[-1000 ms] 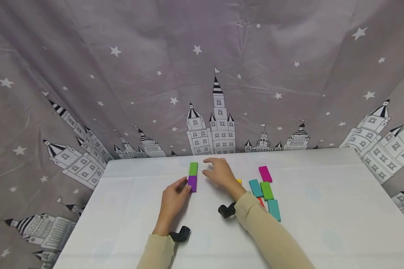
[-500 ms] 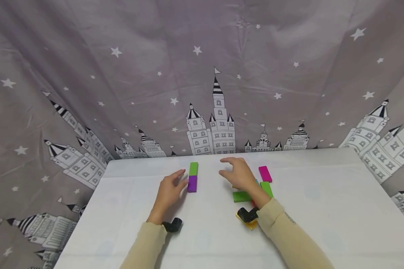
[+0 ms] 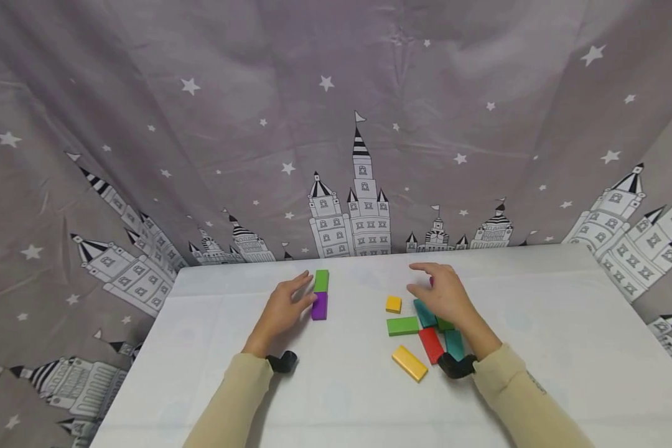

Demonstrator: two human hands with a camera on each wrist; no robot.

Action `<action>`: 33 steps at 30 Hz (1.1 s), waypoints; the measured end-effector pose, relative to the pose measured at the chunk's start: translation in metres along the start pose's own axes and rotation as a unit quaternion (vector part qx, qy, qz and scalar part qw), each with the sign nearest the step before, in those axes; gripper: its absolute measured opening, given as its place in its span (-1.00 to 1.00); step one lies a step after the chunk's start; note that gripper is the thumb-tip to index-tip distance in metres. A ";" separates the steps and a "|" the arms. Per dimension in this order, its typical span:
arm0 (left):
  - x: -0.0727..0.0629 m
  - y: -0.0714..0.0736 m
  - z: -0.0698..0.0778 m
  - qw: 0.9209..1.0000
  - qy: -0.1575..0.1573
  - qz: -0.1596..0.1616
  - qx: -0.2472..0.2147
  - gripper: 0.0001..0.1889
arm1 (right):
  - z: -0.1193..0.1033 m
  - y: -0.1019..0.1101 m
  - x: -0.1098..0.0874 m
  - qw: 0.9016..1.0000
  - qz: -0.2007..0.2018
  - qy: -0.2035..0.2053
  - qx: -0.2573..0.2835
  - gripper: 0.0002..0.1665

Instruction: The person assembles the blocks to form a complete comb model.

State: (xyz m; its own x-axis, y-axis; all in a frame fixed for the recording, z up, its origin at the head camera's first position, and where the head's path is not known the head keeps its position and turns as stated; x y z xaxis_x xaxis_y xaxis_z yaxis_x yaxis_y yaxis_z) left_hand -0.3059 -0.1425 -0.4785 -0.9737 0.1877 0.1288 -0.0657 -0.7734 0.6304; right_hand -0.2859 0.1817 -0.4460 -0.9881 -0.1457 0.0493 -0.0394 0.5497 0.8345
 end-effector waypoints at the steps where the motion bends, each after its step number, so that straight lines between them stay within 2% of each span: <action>1: 0.000 -0.001 0.000 1.000 -0.001 -0.006 0.004 -0.46 | 0.006 0.002 0.000 1.000 -0.003 -0.008 -0.002 -0.38; 8: 0.003 -0.006 0.006 0.999 -0.020 -0.024 0.030 -0.45 | 0.045 0.007 0.001 1.000 -0.016 -0.025 -0.006 -0.33; 14: 0.004 -0.009 0.006 0.998 -0.022 -0.031 0.045 -0.46 | 0.065 0.004 0.002 0.999 -0.029 0.003 -0.013 -0.30; 19: 0.004 -0.014 0.006 0.997 -0.026 -0.042 0.062 -0.49 | 0.069 0.001 0.001 0.998 -0.049 0.050 0.001 -0.28; 23: 0.004 -0.015 0.006 0.997 -0.020 -0.041 0.056 -0.50 | 0.068 0.000 0.000 0.995 -0.065 0.076 0.017 -0.28; 28: 0.004 -0.016 0.003 0.998 -0.009 -0.035 0.050 -0.51 | 0.066 -0.002 -0.001 0.992 -0.082 0.099 0.020 -0.27; 33: 0.002 -0.016 0.002 0.999 0.003 -0.036 0.037 -0.51 | 0.070 -0.005 -0.002 0.990 -0.097 0.100 0.016 -0.21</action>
State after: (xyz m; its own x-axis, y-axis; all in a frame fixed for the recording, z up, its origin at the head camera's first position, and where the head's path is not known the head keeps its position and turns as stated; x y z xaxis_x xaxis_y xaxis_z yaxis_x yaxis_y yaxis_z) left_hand -0.3067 -0.1283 -0.4873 -0.9682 0.2380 0.0774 -0.1196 -0.7114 0.6925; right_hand -0.2945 0.2362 -0.4887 -0.9122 -0.4098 -0.0006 -0.2340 0.5197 0.8217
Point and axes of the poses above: each hand's wrist, its own x-axis towards the middle knuckle, its own y-axis out of the back of the hand, z = x × y, the point moved 9 cm from there along x, towards the middle knuckle, and after that the axes turned 10 degrees about -x, right-handed, at the moved point
